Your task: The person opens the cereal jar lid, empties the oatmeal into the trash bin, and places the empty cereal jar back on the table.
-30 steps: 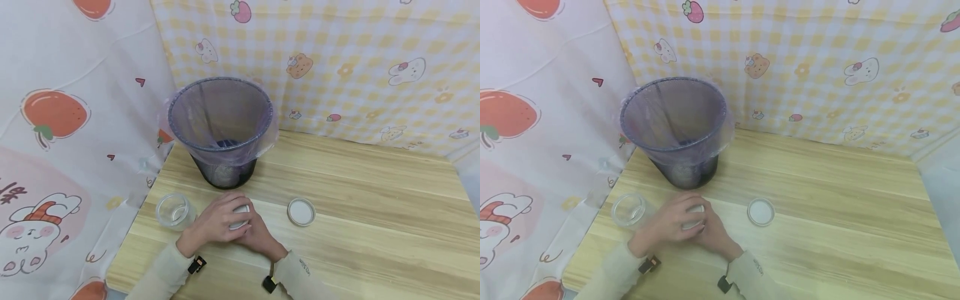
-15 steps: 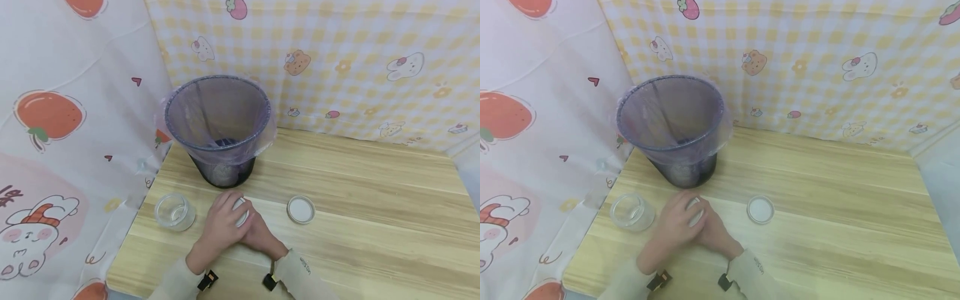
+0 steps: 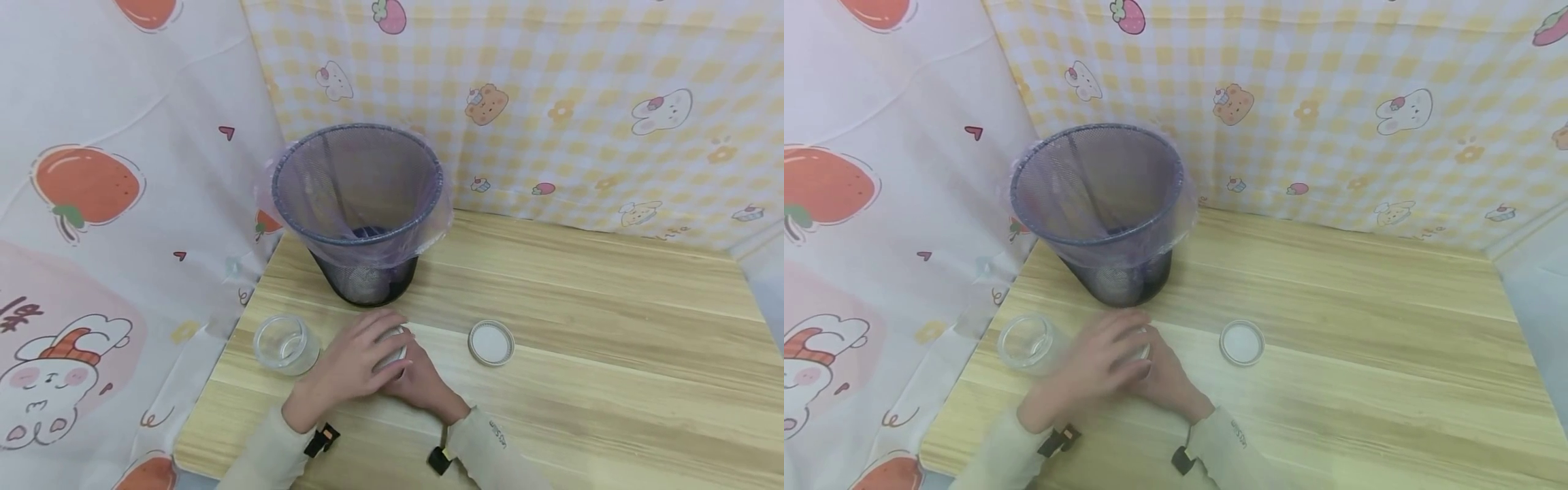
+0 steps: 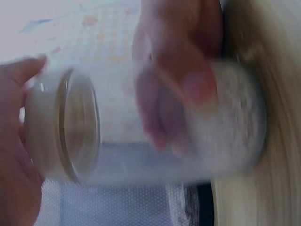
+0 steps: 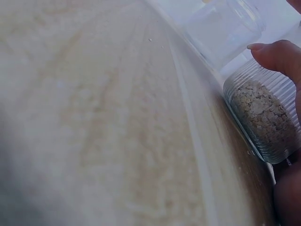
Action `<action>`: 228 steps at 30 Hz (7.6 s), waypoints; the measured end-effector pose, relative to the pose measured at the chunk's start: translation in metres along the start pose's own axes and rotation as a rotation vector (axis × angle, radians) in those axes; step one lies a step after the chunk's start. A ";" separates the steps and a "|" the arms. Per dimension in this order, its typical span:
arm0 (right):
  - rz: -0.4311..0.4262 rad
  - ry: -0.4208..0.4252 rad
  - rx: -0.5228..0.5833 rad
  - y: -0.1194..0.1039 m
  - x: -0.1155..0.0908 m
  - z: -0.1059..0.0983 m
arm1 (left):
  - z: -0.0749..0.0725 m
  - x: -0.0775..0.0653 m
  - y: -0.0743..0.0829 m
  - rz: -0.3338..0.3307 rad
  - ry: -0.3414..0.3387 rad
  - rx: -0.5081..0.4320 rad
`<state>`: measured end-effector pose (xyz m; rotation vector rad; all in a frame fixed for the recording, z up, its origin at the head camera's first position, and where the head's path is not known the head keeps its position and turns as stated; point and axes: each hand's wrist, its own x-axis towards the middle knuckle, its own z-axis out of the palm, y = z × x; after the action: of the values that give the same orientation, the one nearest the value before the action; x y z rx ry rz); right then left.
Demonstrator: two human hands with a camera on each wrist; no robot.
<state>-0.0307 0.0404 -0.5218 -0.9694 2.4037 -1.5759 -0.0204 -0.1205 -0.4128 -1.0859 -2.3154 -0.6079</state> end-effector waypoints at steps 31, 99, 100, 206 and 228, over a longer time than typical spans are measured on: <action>0.013 0.035 -0.112 0.000 0.000 -0.001 | 0.021 0.007 0.021 -0.303 0.288 0.122; 0.107 0.015 0.027 -0.001 -0.003 0.003 | -0.059 0.012 0.017 -0.169 -0.554 0.084; 0.112 0.017 0.023 -0.001 -0.003 0.003 | -0.060 0.013 0.017 -0.167 -0.566 0.080; 0.074 0.011 -0.002 -0.004 -0.065 -0.040 | 0.089 -0.016 -0.027 -0.706 -0.148 -0.168; 0.063 0.061 0.028 -0.008 -0.067 -0.038 | -0.019 0.016 -0.017 -0.489 0.453 -0.118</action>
<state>0.0098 0.1062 -0.5142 -0.8440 2.4195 -1.6356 -0.0382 -0.1325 -0.3916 -0.3555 -2.1487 -1.0613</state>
